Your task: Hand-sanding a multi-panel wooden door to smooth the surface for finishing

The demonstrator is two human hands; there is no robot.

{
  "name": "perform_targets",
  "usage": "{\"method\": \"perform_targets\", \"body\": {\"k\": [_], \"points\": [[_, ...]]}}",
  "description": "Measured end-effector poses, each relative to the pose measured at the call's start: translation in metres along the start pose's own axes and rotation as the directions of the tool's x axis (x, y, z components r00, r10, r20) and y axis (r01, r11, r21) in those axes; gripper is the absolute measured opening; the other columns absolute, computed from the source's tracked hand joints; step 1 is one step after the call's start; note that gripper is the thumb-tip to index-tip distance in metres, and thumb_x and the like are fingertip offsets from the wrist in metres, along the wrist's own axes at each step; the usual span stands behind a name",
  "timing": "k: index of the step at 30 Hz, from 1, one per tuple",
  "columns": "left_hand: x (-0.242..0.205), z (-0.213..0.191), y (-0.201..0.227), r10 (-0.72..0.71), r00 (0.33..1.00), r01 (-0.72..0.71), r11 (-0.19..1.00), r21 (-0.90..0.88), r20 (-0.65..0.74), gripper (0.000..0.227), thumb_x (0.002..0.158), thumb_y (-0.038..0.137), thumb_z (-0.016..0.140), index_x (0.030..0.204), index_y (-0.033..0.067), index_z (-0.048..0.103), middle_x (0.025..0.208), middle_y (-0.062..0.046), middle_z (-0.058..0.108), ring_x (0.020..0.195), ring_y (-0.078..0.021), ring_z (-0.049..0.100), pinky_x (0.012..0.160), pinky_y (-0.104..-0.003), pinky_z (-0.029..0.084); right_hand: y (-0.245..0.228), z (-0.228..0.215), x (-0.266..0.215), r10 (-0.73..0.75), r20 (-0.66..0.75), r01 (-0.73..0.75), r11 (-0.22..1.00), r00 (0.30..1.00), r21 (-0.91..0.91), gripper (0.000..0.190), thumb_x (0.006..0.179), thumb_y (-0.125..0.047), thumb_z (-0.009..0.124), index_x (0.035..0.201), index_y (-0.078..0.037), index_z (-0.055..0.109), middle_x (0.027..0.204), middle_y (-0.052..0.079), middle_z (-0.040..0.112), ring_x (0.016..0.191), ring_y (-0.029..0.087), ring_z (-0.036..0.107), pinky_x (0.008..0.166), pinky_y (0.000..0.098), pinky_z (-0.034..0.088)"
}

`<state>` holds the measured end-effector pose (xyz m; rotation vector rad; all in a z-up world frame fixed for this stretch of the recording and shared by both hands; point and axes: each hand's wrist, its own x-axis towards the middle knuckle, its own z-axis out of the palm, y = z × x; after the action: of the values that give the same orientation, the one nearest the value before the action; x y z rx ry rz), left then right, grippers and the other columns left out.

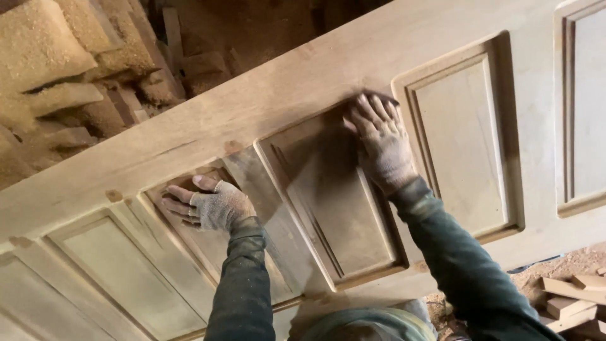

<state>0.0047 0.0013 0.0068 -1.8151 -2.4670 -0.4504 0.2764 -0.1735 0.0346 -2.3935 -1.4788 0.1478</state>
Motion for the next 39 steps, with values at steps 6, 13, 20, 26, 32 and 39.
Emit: {"method": "perform_targets", "body": {"k": [6, 13, 20, 26, 32, 39], "points": [[-0.003, -0.006, -0.003, 0.014, 1.0, -0.014, 1.0, -0.013, 0.028, 0.054, 0.114, 0.039, 0.05, 0.156, 0.0073, 0.039, 0.159, -0.029, 0.03, 0.151, -0.0457, 0.028, 0.12, -0.065, 0.026, -0.004, -0.003, 0.037, 0.034, 0.07, -0.036, 0.999, 0.997, 0.027, 0.099, 0.052, -0.013, 0.09, 0.146, -0.015, 0.062, 0.161, 0.005, 0.047, 0.15, 0.031, 0.038, 0.126, 0.0484, 0.03], [0.0, 0.004, -0.009, 0.028, 0.999, -0.028, 1.0, 0.012, -0.025, 0.055, 0.112, 0.041, 0.053, 0.157, 0.0106, 0.041, 0.159, -0.026, 0.034, 0.15, -0.0449, 0.033, 0.118, -0.066, 0.031, 0.008, 0.002, 0.011, -0.028, -0.033, 0.027, 0.999, 0.999, -0.043, 0.077, 0.062, -0.013, 0.088, 0.136, -0.015, 0.069, 0.155, 0.005, 0.056, 0.144, 0.03, 0.049, 0.121, 0.0479, 0.038], [-0.001, 0.006, -0.012, 0.032, 0.999, -0.033, 0.999, -0.006, -0.026, 0.056, 0.112, 0.041, 0.052, 0.156, 0.0079, 0.042, 0.16, -0.027, 0.032, 0.151, -0.0443, 0.031, 0.117, -0.066, 0.031, -0.005, -0.019, 0.024, 0.02, -0.127, -0.025, 0.999, 0.992, -0.038, 0.066, 0.075, -0.005, 0.084, 0.138, -0.012, 0.067, 0.155, 0.01, 0.056, 0.141, 0.035, 0.051, 0.117, 0.051, 0.04], [-0.002, -0.009, 0.0, 0.012, 1.0, -0.011, 1.0, -0.02, 0.004, 0.054, 0.112, 0.041, 0.05, 0.154, 0.0081, 0.044, 0.158, -0.029, 0.034, 0.15, -0.0443, 0.031, 0.118, -0.066, 0.028, 0.025, -0.001, 0.001, -0.012, -0.159, -0.01, 0.991, 0.987, -0.135, 0.045, 0.091, -0.022, 0.084, 0.134, -0.018, 0.07, 0.153, 0.006, 0.059, 0.141, 0.029, 0.054, 0.117, 0.0461, 0.04], [-0.003, -0.005, -0.002, 0.038, 0.999, -0.038, 0.999, -0.014, -0.026, 0.054, 0.113, 0.04, 0.051, 0.156, 0.0085, 0.042, 0.157, -0.03, 0.034, 0.149, -0.0463, 0.034, 0.117, -0.067, 0.03, 0.008, -0.024, 0.028, 0.028, -0.152, -0.036, 0.998, 0.988, -0.051, 0.06, 0.077, -0.007, 0.084, 0.135, -0.011, 0.069, 0.154, 0.011, 0.056, 0.141, 0.035, 0.052, 0.117, 0.0509, 0.039], [-0.004, -0.007, 0.0, 0.02, 0.999, -0.019, 1.0, 0.014, -0.038, 0.054, 0.112, 0.042, 0.052, 0.155, 0.01, 0.045, 0.157, -0.028, 0.037, 0.147, -0.0457, 0.037, 0.117, -0.066, 0.031, 0.035, -0.004, 0.022, -0.047, -0.086, 0.035, 0.99, 0.995, -0.139, 0.071, 0.068, -0.017, 0.085, 0.137, -0.016, 0.07, 0.156, 0.007, 0.057, 0.143, 0.03, 0.051, 0.119, 0.0516, 0.036]]}}
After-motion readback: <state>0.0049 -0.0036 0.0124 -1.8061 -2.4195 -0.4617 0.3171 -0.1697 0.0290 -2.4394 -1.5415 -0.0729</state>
